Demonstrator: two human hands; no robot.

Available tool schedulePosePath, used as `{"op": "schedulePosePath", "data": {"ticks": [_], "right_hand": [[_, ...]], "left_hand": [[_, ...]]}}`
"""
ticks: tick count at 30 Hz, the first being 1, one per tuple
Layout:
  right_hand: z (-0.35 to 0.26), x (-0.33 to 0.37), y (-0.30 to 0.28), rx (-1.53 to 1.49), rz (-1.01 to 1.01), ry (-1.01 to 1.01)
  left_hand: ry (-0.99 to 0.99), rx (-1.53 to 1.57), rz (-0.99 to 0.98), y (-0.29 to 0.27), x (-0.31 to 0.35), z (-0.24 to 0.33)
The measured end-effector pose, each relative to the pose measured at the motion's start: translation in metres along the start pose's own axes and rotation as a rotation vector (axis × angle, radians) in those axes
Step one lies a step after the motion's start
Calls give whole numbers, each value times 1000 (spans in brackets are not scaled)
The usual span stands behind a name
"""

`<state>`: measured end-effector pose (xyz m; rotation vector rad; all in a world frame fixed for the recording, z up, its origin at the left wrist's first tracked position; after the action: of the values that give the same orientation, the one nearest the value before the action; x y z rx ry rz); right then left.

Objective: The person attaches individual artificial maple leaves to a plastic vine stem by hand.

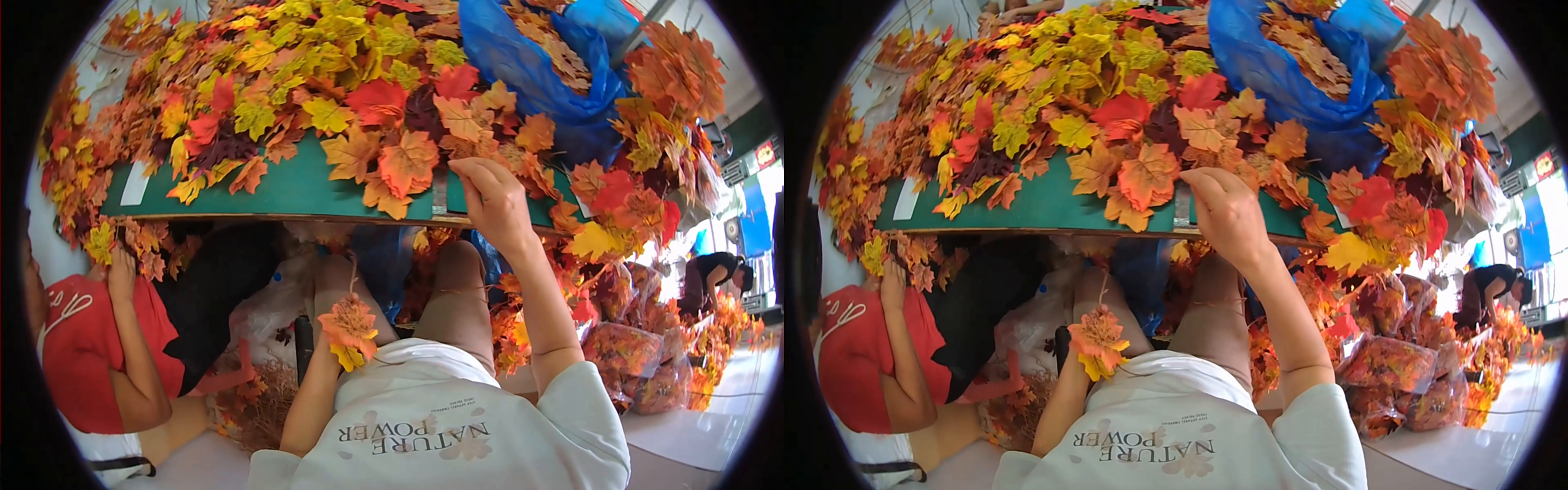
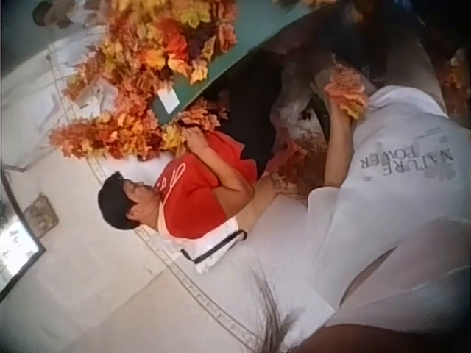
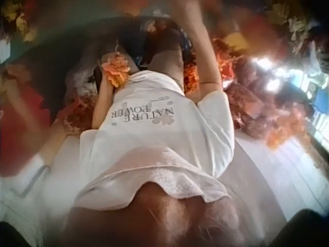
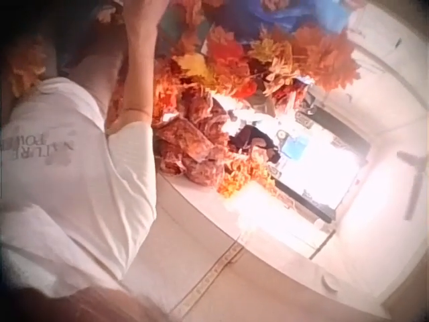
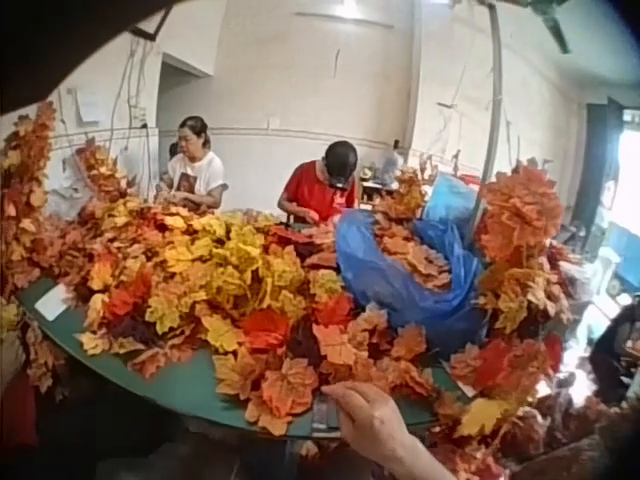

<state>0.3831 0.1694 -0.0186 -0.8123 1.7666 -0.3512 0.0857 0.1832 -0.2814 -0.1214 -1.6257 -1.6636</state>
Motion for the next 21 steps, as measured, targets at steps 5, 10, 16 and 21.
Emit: {"op": "schedulePosePath", "data": {"ticks": [5, 10, 16, 21], "right_hand": [[-23, -20, 51, -121, -24, -186], [-51, -31, 113, 221, -294, -221], [-34, -31, 142, 469, -303, 59], [-21, -35, 151, 523, -269, 32]], "left_hand": [[-101, 126, -181, 43, 5, 4], [-4, 41, -39, 50, 11, 14], [-21, 115, -97, 35, 14, 13], [-7, 82, 23, 44, 24, 15]]}}
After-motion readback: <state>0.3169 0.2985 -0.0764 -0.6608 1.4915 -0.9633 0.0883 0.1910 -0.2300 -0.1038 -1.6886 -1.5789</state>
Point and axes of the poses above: each hand's wrist, its own x-axis away from the middle knuckle, its own y-axis out of the palm, z = x × y, the point moved 3 cm from there along -x, towards the middle knuckle, and after that the axes turned 4 degrees about z, right-handed, at the moved point
